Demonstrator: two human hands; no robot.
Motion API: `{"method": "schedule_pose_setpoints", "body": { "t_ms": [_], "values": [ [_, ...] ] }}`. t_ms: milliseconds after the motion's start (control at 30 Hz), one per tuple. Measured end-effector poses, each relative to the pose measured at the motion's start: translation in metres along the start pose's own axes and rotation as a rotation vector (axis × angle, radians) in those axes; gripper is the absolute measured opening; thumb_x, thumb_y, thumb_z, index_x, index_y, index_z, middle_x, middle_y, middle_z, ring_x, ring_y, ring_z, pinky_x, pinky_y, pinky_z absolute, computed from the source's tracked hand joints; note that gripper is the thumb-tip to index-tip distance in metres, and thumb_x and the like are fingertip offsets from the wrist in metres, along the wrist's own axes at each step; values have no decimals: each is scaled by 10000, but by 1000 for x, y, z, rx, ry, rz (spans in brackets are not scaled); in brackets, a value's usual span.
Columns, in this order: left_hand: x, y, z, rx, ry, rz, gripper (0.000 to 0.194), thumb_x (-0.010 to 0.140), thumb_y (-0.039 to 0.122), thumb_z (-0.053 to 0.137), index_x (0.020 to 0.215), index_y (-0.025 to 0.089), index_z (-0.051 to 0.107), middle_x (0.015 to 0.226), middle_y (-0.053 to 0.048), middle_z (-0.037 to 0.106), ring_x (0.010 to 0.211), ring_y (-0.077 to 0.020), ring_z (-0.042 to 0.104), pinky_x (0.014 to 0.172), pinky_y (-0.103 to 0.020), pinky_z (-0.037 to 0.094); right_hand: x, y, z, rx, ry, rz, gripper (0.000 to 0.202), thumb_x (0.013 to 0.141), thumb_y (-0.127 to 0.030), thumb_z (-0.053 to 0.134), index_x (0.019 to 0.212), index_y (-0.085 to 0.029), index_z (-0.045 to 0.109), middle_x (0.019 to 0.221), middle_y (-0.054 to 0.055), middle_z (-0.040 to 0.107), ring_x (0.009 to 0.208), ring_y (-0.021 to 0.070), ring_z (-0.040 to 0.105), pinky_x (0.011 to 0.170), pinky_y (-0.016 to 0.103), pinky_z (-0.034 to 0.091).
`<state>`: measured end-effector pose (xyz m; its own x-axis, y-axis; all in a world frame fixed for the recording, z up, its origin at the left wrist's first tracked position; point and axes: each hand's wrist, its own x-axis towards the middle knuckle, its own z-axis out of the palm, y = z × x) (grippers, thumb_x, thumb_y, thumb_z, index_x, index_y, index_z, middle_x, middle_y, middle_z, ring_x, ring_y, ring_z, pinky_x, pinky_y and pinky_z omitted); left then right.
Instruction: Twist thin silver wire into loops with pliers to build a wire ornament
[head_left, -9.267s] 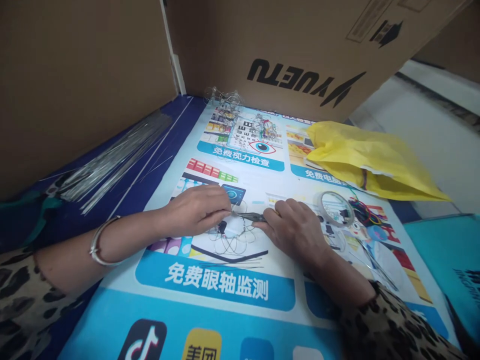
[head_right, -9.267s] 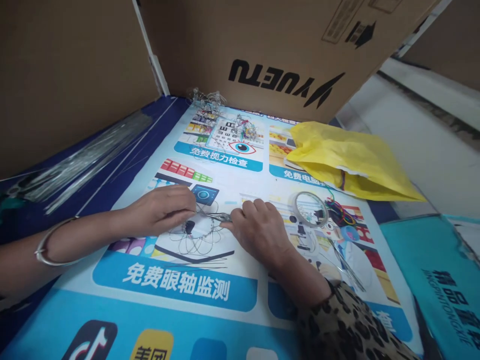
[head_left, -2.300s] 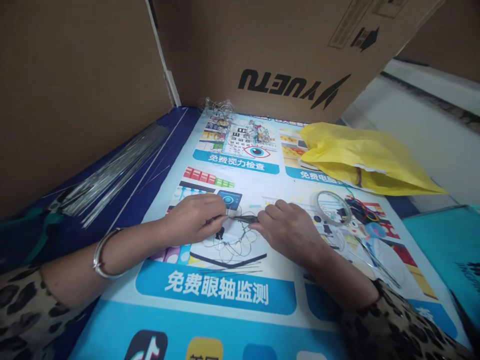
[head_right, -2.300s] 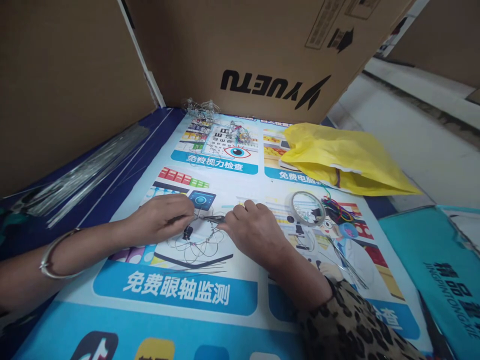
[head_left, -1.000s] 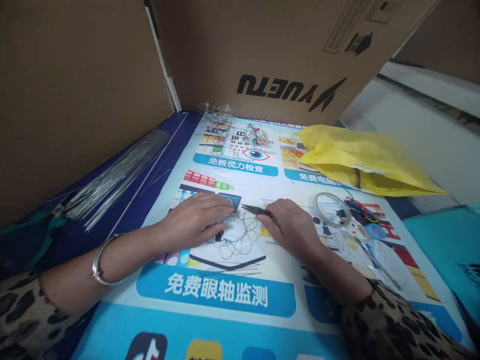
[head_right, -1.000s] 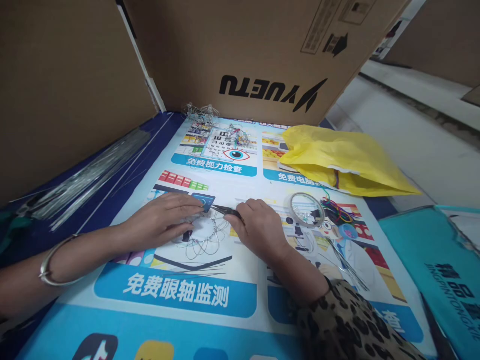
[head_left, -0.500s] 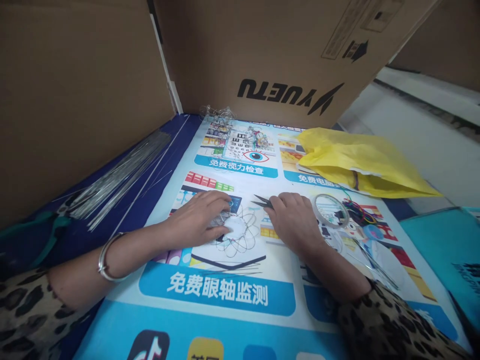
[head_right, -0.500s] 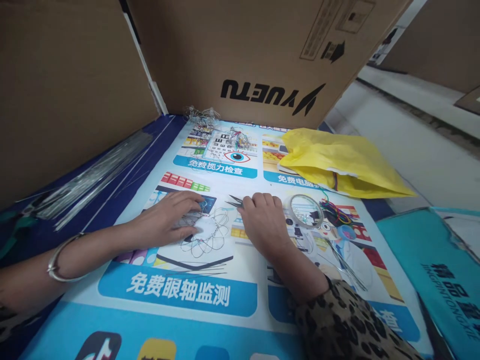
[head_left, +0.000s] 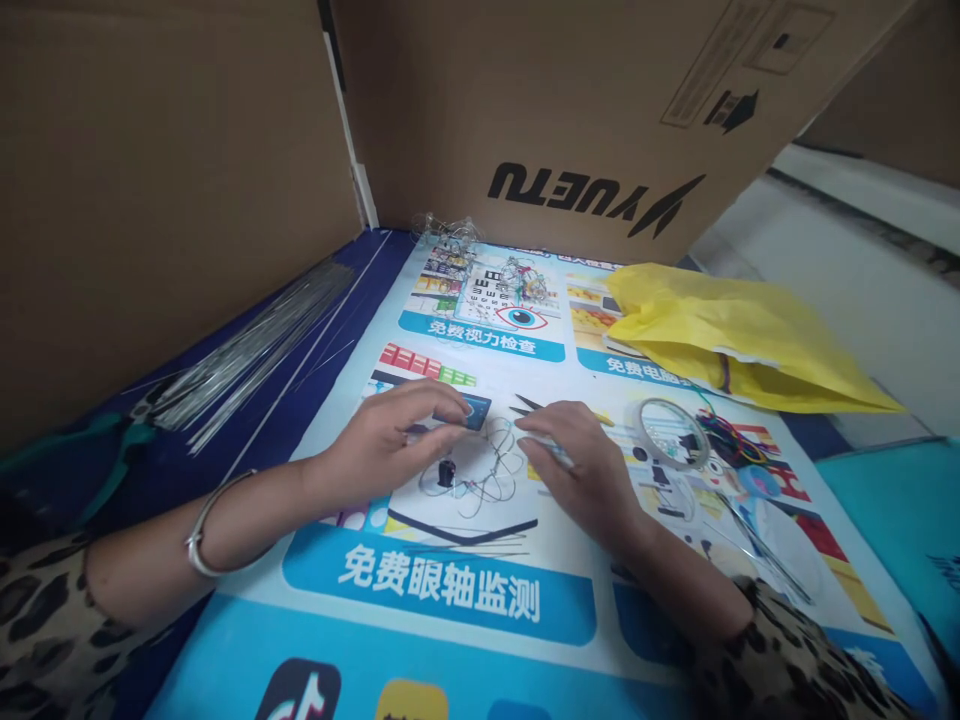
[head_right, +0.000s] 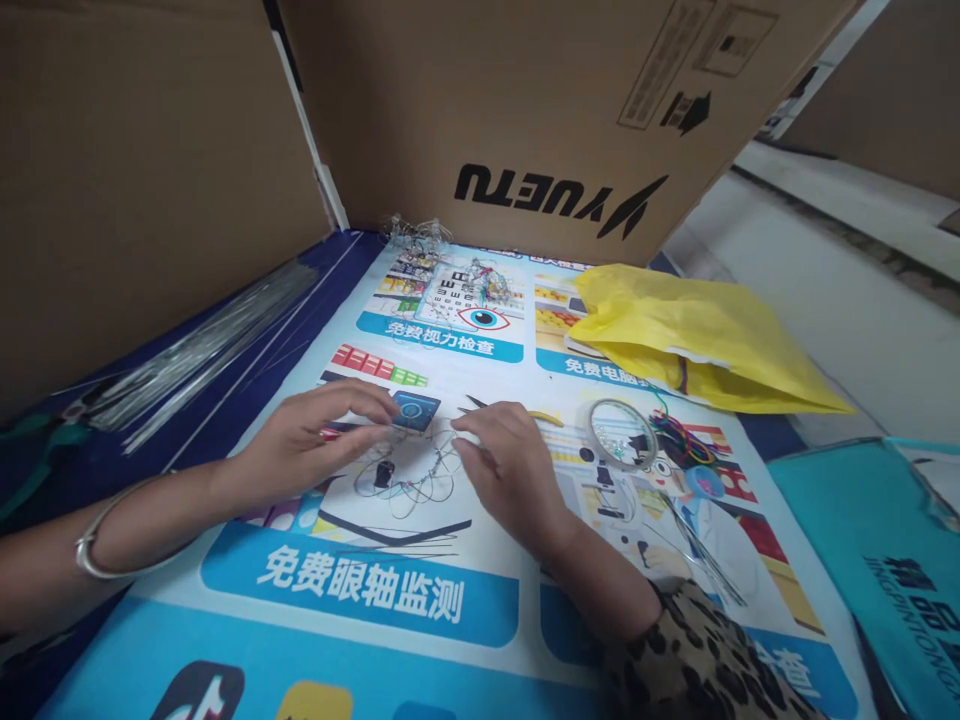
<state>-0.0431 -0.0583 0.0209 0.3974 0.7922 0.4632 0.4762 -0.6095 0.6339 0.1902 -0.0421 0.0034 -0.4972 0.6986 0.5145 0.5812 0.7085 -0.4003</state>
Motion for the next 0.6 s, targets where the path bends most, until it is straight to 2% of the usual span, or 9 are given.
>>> {"method": "schedule_pose_setpoints", "body": {
  "t_ms": [133,233,367,600],
  "values": [
    [-7,3,8,145,-238,13,344,818,350,546,1122,193,513,1115,-74,599,1055,-202,530,886,-350,438,-5,-5,6,-22,-168,27,347,783,-356,576,1100,-216,564,1079,64,624,1070,229,492,913,413,372],
    [-12,-1,11,224,-350,6,464,808,403,548,1215,206,448,1232,-86,526,1154,-228,458,944,-388,390,-9,-2,9,-80,-262,60,509,753,-409,593,1214,-216,492,1175,84,578,1156,263,431,941,464,336],
    [-16,-9,10,290,-410,-15,541,797,443,548,1272,233,397,1330,-93,433,1221,-252,385,974,-415,341,-10,1,9,-100,-310,104,571,746,-425,591,1258,-214,447,1210,87,555,1184,268,401,946,473,322],
    [-16,-13,8,355,-430,-16,604,780,517,527,1292,238,370,1330,-79,437,1225,-253,378,981,-415,290,-10,-4,9,-112,-293,168,573,732,-426,603,1246,-225,449,1221,71,543,1149,263,416,931,456,322]
  ]
}}
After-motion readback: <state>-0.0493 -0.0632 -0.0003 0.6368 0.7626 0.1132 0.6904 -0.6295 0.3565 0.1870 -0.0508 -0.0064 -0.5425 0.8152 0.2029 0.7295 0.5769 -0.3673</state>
